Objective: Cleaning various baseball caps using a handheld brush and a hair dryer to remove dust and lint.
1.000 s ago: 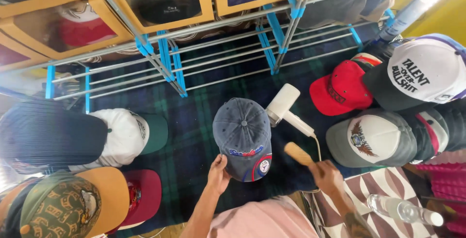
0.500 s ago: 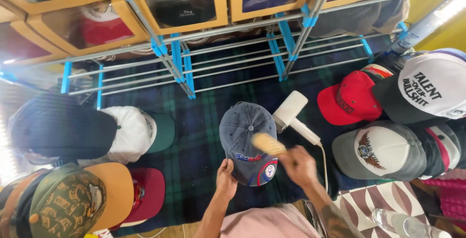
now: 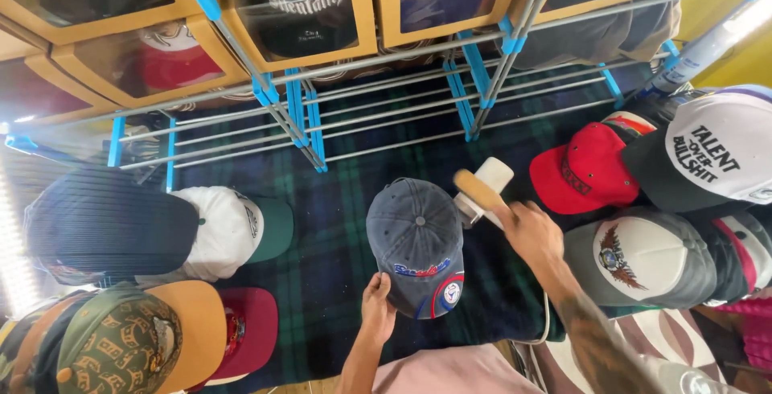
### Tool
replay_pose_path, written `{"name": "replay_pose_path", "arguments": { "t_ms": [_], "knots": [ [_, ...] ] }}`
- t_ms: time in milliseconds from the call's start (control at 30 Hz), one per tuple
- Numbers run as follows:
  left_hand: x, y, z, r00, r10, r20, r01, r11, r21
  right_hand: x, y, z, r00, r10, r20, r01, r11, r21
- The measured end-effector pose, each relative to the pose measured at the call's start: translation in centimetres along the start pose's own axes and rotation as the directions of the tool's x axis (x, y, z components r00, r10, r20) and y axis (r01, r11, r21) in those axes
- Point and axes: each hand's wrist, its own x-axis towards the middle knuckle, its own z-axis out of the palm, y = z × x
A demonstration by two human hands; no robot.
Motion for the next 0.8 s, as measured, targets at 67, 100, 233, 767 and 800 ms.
{"name": "replay_pose_path", "arguments": {
  "t_ms": [67, 100, 233, 767, 800],
  "knots": [
    [0.1, 0.7, 0.2, 0.996, 0.073, -0.056, -0.06, 0.977, 0.207, -3.7, 1.7, 1.5, 0.976, 0.213, -0.044, -0.213, 0.977, 0.002],
    [0.0, 1.2, 0.7, 0.996, 0.07, -0.048, -0.059, 0.976, 0.208, -6.9, 2.1, 3.1, 0.975, 0.218, -0.05, -0.218, 0.976, 0.0],
    [0.1, 4.3, 2.7, 0.925, 0.336, -0.179, -0.219, 0.853, 0.474, -15.2, 3.3, 8.6, 0.96, 0.277, -0.03, -0.279, 0.955, -0.1],
    [2.1, 12.6, 16.5, 0.59, 0.03, 0.806, -0.675, -0.528, 0.514, -10.0, -6.5, 6.7, 0.695, 0.046, 0.717, -0.703, -0.167, 0.692],
    [1.0, 13.0, 16.1, 0.595, 0.032, 0.803, -0.67, -0.531, 0.518, -10.4, -6.8, 6.0, 0.692, 0.04, 0.72, -0.706, -0.167, 0.688]
  ]
}}
